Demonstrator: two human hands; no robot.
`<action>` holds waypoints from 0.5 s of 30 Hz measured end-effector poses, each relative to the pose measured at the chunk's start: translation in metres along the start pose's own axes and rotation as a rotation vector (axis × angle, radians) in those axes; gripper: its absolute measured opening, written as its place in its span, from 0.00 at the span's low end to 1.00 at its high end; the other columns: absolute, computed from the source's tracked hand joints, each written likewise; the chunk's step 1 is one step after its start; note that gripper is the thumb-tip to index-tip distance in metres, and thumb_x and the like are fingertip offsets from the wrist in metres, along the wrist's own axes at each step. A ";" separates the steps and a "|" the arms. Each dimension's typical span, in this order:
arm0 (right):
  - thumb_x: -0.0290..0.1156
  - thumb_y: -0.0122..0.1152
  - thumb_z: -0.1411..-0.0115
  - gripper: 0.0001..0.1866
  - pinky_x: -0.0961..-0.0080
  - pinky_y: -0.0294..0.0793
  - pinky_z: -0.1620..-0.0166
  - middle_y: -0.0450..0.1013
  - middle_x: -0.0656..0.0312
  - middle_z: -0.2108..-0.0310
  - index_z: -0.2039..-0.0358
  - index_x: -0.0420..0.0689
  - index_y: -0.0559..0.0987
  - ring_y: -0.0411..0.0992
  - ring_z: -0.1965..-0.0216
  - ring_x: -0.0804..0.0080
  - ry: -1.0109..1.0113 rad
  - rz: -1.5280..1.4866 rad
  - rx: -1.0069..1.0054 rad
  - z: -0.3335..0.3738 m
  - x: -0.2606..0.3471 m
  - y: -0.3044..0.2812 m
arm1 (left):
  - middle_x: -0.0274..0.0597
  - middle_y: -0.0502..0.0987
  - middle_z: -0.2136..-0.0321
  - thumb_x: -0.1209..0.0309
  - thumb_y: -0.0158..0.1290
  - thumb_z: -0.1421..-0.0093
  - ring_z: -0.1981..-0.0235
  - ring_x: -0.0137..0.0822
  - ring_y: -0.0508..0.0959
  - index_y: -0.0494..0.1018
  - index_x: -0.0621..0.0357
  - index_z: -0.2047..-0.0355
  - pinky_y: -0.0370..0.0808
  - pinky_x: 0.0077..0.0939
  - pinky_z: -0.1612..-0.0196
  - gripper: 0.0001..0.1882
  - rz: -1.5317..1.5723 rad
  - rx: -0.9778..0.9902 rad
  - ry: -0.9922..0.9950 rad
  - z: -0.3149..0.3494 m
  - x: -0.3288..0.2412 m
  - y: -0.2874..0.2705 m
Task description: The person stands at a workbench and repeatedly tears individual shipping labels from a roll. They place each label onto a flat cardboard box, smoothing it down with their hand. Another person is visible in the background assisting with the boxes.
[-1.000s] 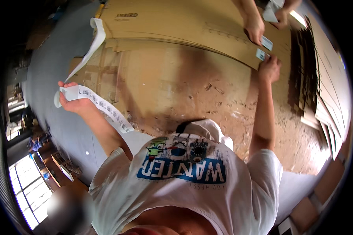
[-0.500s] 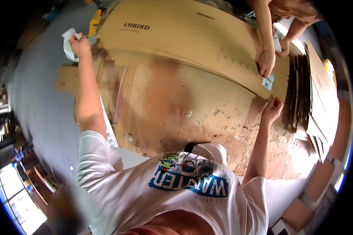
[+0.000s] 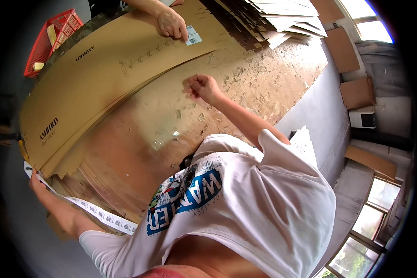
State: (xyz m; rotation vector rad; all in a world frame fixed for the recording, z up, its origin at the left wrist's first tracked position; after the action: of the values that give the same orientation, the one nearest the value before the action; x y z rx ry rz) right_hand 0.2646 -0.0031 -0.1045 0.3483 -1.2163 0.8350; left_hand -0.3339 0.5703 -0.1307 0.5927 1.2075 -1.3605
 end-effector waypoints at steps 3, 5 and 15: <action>0.39 0.48 0.35 0.16 0.82 0.72 0.73 0.75 0.60 0.74 0.63 0.37 0.74 0.72 0.77 0.77 0.077 -0.218 0.087 -0.016 0.025 0.030 | 0.40 0.73 0.75 0.70 0.61 0.48 0.77 0.34 0.72 0.72 0.63 0.67 0.67 0.31 0.77 0.12 0.057 0.016 -0.014 -0.005 0.004 -0.015; 0.40 0.47 0.35 0.20 0.79 0.76 0.71 0.76 0.55 0.71 0.62 0.33 0.73 0.75 0.75 0.70 0.161 -0.404 0.115 -0.024 0.033 0.043 | 0.37 0.70 0.79 0.69 0.61 0.48 0.81 0.30 0.69 0.72 0.60 0.72 0.63 0.26 0.81 0.10 0.029 -0.009 0.007 -0.006 0.001 -0.022; 0.54 0.45 0.38 0.29 0.68 0.81 0.73 0.76 0.49 0.73 0.65 0.34 0.72 0.77 0.74 0.58 0.390 -0.754 0.219 -0.066 0.011 0.062 | 0.33 0.67 0.79 0.68 0.60 0.48 0.81 0.25 0.65 0.72 0.58 0.73 0.59 0.19 0.80 0.09 0.158 0.094 0.044 0.016 -0.045 -0.023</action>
State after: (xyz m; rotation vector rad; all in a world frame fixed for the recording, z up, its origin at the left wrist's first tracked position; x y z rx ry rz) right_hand 0.2660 0.0849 -0.1291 0.7285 -0.5507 0.3453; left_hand -0.3413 0.5699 -0.0786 0.7722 1.1117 -1.2814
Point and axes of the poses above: each hand's wrist, its own z-axis away from the middle knuckle, its own y-axis out of the palm, x = y × z, the point moved 2 cm from there along -z, towards the middle knuckle
